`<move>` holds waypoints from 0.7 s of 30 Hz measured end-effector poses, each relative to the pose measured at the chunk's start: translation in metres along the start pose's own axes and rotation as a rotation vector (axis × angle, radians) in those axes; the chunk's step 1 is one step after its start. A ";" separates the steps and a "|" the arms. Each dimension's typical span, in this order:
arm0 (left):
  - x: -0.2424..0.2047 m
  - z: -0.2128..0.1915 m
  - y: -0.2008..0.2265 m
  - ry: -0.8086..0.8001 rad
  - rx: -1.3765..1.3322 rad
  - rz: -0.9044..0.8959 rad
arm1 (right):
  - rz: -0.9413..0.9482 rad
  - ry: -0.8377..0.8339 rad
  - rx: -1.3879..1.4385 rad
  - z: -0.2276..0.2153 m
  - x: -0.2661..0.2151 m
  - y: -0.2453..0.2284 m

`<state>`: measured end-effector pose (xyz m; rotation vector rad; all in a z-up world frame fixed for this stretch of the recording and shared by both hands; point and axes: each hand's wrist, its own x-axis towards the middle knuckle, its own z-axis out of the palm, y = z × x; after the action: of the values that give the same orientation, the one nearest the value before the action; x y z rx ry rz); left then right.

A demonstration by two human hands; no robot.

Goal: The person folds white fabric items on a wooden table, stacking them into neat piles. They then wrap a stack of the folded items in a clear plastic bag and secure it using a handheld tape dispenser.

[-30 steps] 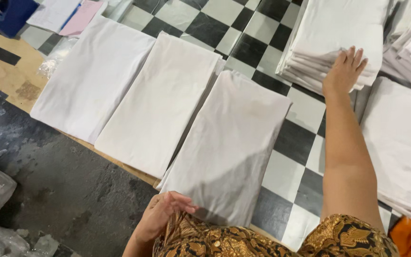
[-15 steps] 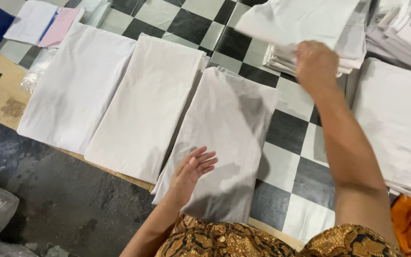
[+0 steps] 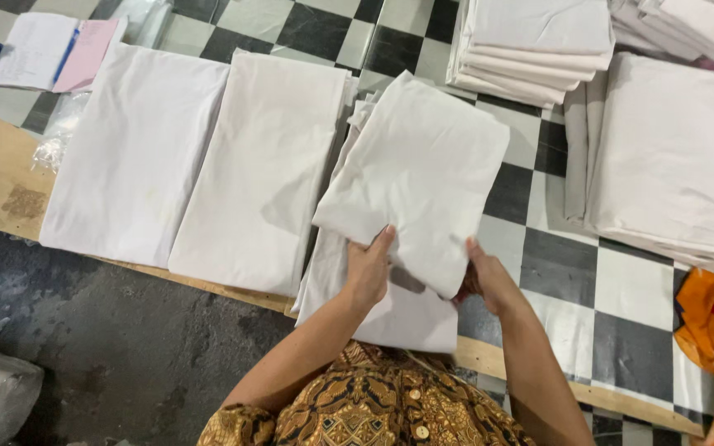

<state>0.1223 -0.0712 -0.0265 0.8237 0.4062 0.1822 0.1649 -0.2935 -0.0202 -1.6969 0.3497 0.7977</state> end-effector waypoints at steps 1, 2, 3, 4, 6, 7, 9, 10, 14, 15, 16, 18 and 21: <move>-0.001 0.008 0.007 -0.048 0.051 0.032 | -0.010 -0.038 0.356 -0.002 0.020 -0.005; -0.006 0.015 0.013 -0.097 0.102 0.065 | -0.047 -0.036 0.446 -0.008 0.034 -0.010; -0.012 0.022 0.021 -0.123 0.152 0.100 | -0.090 -0.038 0.534 -0.014 0.049 -0.023; -0.017 0.029 0.027 -0.149 0.203 0.136 | -0.251 -0.065 0.644 -0.020 0.066 -0.039; -0.027 0.038 0.036 -0.195 0.301 0.185 | -0.438 -0.084 0.760 -0.031 0.093 -0.072; -0.030 0.042 0.038 -0.216 0.348 0.205 | -0.469 -0.078 0.767 -0.035 0.103 -0.086; -0.033 0.048 0.044 -0.275 0.423 0.267 | -0.589 -0.311 0.793 -0.042 0.112 -0.109; -0.035 0.050 0.047 -0.314 0.450 0.308 | -0.572 -0.347 0.791 -0.047 0.114 -0.122; -0.052 0.039 0.052 -0.396 0.494 0.323 | -0.754 -0.386 0.727 -0.060 0.109 -0.172; -0.059 0.032 0.049 -0.407 0.489 0.332 | -0.814 -0.425 0.710 -0.068 0.101 -0.181; -0.069 0.022 0.044 -0.418 0.484 0.342 | -0.818 -0.457 0.745 -0.070 0.094 -0.184; -0.084 -0.003 0.036 -0.417 0.515 0.264 | -0.843 -0.520 0.817 -0.076 0.086 -0.188; -0.113 -0.048 0.018 -0.322 0.440 0.099 | -0.705 -0.334 0.721 -0.076 0.103 -0.166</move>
<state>0.0000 -0.0619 -0.0106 1.2860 0.0994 0.0484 0.3653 -0.2996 0.0404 -0.8790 -0.1873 0.3404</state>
